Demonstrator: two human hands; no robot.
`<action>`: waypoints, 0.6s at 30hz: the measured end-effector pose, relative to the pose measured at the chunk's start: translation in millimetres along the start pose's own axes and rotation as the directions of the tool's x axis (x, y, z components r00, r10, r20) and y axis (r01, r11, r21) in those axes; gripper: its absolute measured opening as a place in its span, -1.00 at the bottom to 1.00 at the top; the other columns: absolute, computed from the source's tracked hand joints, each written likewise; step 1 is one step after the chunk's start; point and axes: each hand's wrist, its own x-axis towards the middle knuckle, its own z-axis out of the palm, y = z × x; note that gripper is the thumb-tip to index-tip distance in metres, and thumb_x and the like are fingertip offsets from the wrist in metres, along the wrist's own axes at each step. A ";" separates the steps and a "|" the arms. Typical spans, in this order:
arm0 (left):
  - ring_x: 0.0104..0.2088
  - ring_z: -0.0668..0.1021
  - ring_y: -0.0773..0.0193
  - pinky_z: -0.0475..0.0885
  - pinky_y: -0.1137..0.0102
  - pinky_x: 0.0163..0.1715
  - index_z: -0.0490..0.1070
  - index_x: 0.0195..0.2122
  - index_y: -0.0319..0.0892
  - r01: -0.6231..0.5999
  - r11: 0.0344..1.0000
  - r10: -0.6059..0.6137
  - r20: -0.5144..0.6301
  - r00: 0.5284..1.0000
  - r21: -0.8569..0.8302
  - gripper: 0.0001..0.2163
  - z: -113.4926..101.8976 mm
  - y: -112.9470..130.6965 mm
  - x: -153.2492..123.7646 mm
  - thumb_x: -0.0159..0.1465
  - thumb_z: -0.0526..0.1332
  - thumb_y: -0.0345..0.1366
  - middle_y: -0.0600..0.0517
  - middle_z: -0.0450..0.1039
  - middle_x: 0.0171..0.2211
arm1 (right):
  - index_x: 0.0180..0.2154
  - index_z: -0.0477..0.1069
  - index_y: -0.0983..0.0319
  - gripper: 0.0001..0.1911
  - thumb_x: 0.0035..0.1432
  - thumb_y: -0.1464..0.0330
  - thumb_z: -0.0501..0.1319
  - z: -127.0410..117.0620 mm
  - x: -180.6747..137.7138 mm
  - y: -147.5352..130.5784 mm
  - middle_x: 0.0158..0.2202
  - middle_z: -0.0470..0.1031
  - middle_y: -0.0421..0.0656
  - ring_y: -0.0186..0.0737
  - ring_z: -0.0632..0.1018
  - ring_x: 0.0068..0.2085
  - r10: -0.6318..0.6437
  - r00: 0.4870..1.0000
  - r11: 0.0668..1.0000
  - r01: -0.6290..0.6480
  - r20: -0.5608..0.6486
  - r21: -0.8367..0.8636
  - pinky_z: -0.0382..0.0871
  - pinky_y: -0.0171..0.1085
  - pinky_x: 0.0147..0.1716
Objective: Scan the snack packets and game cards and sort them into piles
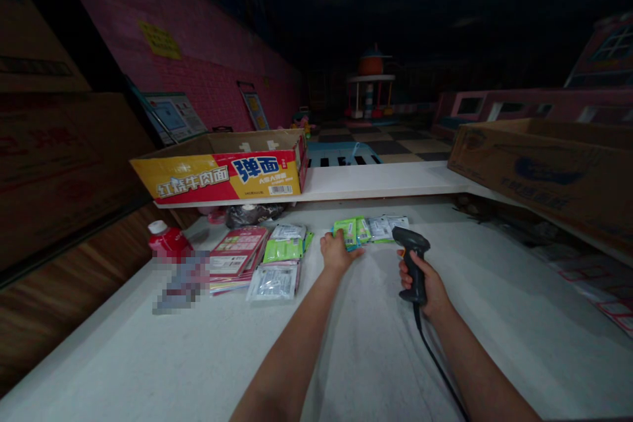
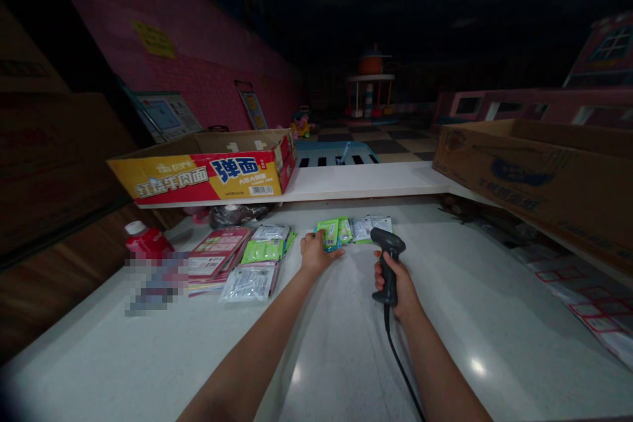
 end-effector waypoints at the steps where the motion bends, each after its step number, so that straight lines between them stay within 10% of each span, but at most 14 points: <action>1: 0.05 0.43 -0.04 0.24 0.26 0.03 0.33 0.13 -0.11 -0.015 1.000 0.014 0.030 0.999 0.006 -0.29 -1.3 -2.2 0.3 0.00 0.39 0.09 -0.18 0.40 0.01 | -0.26 0.50 0.26 -0.53 -0.17 0.14 0.50 0.0 0.0 0.2 -0.60 0.37 -0.29 -0.46 0.29 -0.67 -0.001 1.000 1.000 0.001 0.001 -0.002 0.19 -0.47 -0.76; 18: 0.07 0.47 0.10 0.31 0.26 0.11 0.34 0.12 -0.16 -0.114 0.944 0.096 -0.072 0.993 -0.309 -0.45 4.9 3.5 14.8 0.06 0.36 -0.38 -0.14 0.40 0.04 | -0.27 0.49 0.24 -0.55 -0.15 0.13 0.49 3.3 -2.1 -1.7 -0.59 0.37 -0.30 -0.45 0.29 -0.67 -0.004 1.000 1.000 0.003 -0.006 -0.018 0.19 -0.46 -0.76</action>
